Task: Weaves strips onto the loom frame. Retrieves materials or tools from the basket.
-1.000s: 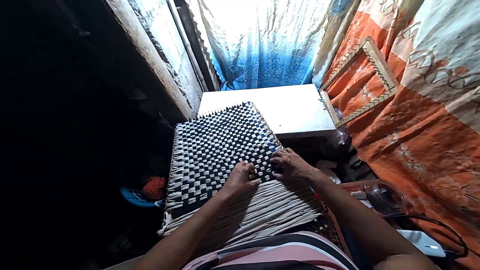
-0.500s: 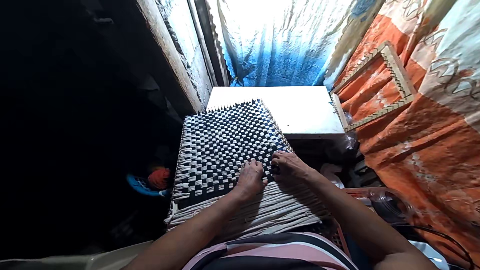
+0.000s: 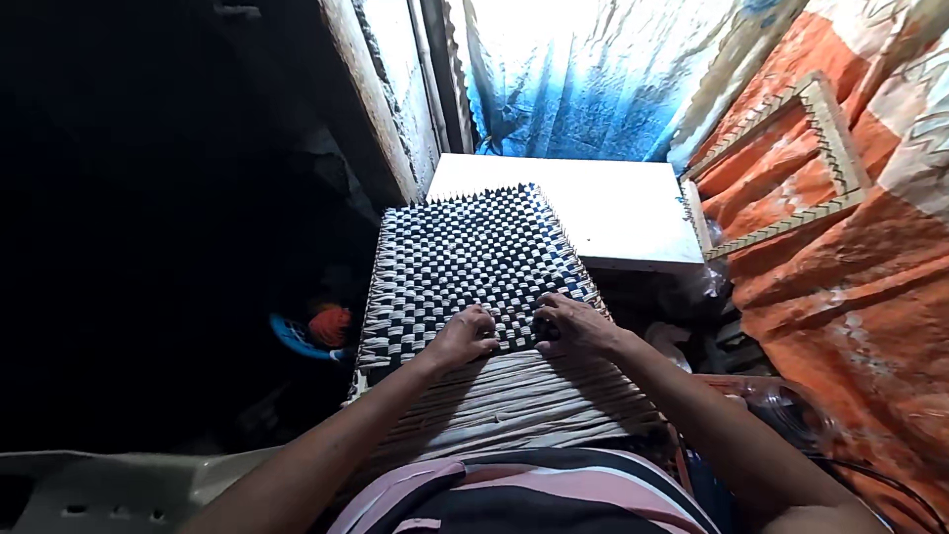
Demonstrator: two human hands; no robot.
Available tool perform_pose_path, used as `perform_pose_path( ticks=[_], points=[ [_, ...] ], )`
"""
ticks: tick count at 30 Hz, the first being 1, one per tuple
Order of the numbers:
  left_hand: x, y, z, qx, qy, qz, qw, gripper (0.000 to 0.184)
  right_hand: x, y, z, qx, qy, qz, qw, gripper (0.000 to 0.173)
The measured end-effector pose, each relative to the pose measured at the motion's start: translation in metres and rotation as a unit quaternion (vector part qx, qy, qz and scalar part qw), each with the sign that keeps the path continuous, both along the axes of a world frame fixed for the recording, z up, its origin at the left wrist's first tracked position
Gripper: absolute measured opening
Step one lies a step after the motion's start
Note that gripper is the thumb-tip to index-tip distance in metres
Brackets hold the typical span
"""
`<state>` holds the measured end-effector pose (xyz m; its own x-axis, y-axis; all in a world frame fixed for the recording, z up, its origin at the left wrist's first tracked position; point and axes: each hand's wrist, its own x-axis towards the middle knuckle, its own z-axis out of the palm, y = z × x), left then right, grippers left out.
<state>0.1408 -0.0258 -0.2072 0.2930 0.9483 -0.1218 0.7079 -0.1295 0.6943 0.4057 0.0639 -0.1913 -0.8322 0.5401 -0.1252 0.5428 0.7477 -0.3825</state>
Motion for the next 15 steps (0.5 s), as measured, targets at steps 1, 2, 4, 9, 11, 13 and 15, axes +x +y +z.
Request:
perform_pose_path(
  ticks=[1, 2, 4, 9, 11, 13, 15],
  points=[
    [0.000, -0.005, 0.000, -0.003, -0.007, 0.010, 1.000, 0.030, -0.007, 0.000, 0.000, -0.002, -0.011, 0.007, 1.000, 0.047],
    [0.002, -0.008, 0.000, -0.006, -0.007, 0.014, 1.000, 0.033, -0.012, 0.001, 0.000, 0.002, -0.023, 0.014, 1.000, 0.043],
    [0.010, -0.012, 0.001, -0.006, 0.011, 0.019, 1.000, 0.037, -0.019, 0.006, 0.002, 0.017, -0.042, 0.028, 0.999, 0.035],
    [0.038, -0.010, -0.013, 0.015, 0.136, 0.056, 0.989, 0.032, -0.026, 0.017, -0.002, 0.008, -0.066, 0.032, 0.997, 0.031],
    [0.038, -0.008, -0.014, 0.034, 0.149, 0.051, 0.987, 0.031, -0.032, 0.016, 0.006, 0.005, -0.075, 0.028, 0.997, 0.044],
    [0.030, -0.006, -0.013, 0.046, 0.122, 0.029, 0.991, 0.031, -0.039, 0.010, 0.009, 0.016, -0.106, 0.017, 0.994, 0.060],
    [0.010, -0.001, -0.011, 0.050, 0.040, 0.003, 0.998, 0.028, -0.044, 0.003, 0.005, 0.051, -0.117, 0.012, 0.992, 0.059]
  ],
)
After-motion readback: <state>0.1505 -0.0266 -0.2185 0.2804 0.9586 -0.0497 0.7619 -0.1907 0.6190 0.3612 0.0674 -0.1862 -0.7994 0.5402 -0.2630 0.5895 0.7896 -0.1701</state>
